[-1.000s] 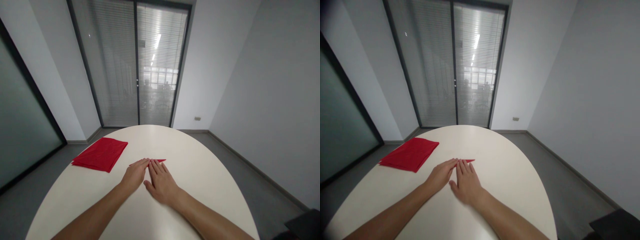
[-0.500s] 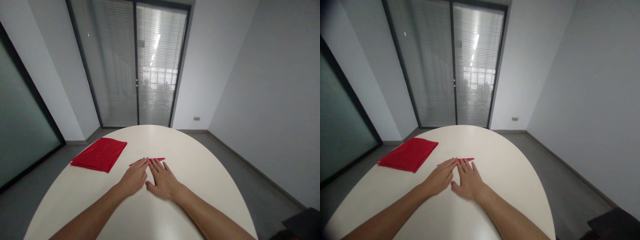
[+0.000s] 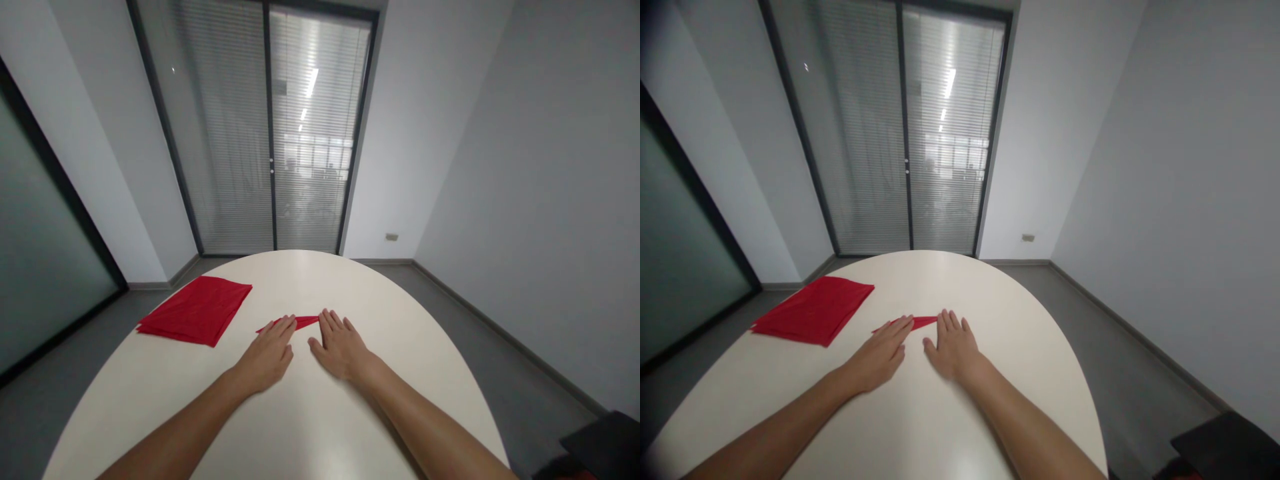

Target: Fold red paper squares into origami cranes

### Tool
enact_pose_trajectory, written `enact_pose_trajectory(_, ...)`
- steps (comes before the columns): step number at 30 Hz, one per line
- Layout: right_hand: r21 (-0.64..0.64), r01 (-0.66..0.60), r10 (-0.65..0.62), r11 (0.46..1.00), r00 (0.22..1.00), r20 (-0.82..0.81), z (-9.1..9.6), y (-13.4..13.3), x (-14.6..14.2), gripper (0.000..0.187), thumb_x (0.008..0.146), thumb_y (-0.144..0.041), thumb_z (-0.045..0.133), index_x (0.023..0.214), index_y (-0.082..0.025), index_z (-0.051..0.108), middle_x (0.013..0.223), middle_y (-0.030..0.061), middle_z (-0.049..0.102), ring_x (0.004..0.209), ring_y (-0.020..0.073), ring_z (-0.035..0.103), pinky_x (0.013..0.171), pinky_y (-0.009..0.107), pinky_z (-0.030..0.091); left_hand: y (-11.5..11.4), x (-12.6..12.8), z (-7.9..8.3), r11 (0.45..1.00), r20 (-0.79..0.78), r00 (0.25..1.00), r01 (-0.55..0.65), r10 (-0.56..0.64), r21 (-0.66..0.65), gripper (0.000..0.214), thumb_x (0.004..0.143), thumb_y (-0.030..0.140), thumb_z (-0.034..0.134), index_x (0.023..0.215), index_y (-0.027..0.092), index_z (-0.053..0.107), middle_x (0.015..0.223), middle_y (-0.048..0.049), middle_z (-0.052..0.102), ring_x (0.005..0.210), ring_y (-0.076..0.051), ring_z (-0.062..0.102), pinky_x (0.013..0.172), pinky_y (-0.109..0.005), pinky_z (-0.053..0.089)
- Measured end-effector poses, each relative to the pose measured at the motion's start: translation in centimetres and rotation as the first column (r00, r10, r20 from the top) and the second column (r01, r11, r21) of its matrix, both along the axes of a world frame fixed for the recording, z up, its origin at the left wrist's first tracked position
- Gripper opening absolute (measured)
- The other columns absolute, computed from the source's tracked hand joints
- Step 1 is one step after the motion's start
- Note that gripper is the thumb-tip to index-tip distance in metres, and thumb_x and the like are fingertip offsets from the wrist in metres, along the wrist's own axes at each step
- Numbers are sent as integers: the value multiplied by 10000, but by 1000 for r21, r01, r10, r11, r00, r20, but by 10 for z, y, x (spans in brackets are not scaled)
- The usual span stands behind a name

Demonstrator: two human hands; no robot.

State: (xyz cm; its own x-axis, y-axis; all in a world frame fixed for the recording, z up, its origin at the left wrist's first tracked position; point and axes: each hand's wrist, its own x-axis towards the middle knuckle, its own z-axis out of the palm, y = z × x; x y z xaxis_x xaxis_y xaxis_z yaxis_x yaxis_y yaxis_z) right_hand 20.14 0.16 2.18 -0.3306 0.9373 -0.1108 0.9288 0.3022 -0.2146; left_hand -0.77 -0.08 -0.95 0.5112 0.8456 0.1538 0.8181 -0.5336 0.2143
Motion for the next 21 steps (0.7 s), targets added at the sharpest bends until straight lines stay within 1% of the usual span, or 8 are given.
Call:
enact_pose_trajectory(3, 30, 46, -47, 998, 999, 6, -2, 2, 1, 757, 993, -522, 246, 1549, -8, 236, 1618, 187, 185, 1514, 323, 130, 1211, 513, 120, 0, 0, 1, 1000, 2, 1000, -1, 1, -5, 570, 938, 195, 347, 1496, 80, 372, 1594, -135, 330, 1487, -218, 272, 1220, -419, 228)
enact_pose_trajectory(5, 102, 64, -64, 993, 998, -4, -4, 3, 0, 734, 999, -486, 261, 1539, 11, 254, 1611, 208, 197, 1512, 334, 135, 1209, 521, 124, 1, 1, 1, 1000, -8, 1000, -2, 2, -5, 574, 936, 194, 345, 1495, 66, 369, 1594, -141, 328, 1486, -224, 275, 1219, -428, 232)
enact_pose_trajectory(7, 172, 23, -19, 985, 999, -27, -7, 2, -1, 695, 1001, -426, 285, 1544, 5, 242, 1616, 204, 175, 1515, 327, 119, 1213, 519, 112, 2, 1, 0, 1000, -11, 1000, -2, 2, 8, 576, 933, 189, 344, 1495, 64, 370, 1590, -145, 334, 1484, -226, 280, 1218, -434, 238)
enact_pose_trajectory(8, 189, -36, 44, 981, 998, -39, -9, 2, -1, 679, 1001, -398, 293, 1553, -10, 224, 1623, 187, 158, 1518, 315, 110, 1219, 509, 107, 2, 1, 0, 1000, -5, 1000, 2, -2, 18, 577, 929, 184, 347, 1494, 72, 372, 1588, -143, 340, 1483, -225, 284, 1216, -434, 243)
enact_pose_trajectory(10, 176, -191, 205, 966, 977, -65, -10, 2, -2, 656, 1005, -370, 292, 1567, -46, 194, 1632, 152, 145, 1521, 285, 110, 1229, 483, 109, 3, 1, -1, 999, 15, 1000, 17, -18, 31, 581, 921, 173, 357, 1497, 97, 374, 1585, -132, 350, 1480, -218, 291, 1213, -432, 253)
enact_pose_trajectory(12, 131, -291, 304, 948, 948, -92, -10, 3, -2, 649, 1016, -382, 276, 1571, -59, 186, 1631, 147, 158, 1519, 270, 129, 1232, 470, 122, 3, 1, -2, 999, 22, 999, 38, -39, 31, 592, 916, 165, 364, 1505, 114, 363, 1587, -122, 349, 1480, -210, 291, 1213, -428, 257)
enact_pose_trajectory(16, 82, -296, 305, 952, 945, -117, -9, 4, 1, 658, 1026, -434, 256, 1568, -63, 205, 1625, 161, 178, 1515, 275, 147, 1232, 475, 128, 4, 1, -3, 999, -13, 999, 43, -43, 18, 572, 953, 201, 331, 1516, 106, 341, 1596, -125, 325, 1488, -210, 269, 1211, -433, 255)
enact_pose_trajectory(21, 71, -289, 296, 955, 948, -120, -8, 4, 1, 674, 1025, -458, 251, 1568, -62, 201, 1624, 161, 178, 1515, 282, 144, 1233, 484, 125, 2, -2, -4, 999, -64, 997, -50, 51, 5, 581, 1005, 334, 280, 1513, 57, 330, 1600, -173, 276, 1494, -259, 244, 1194, -475, 271)
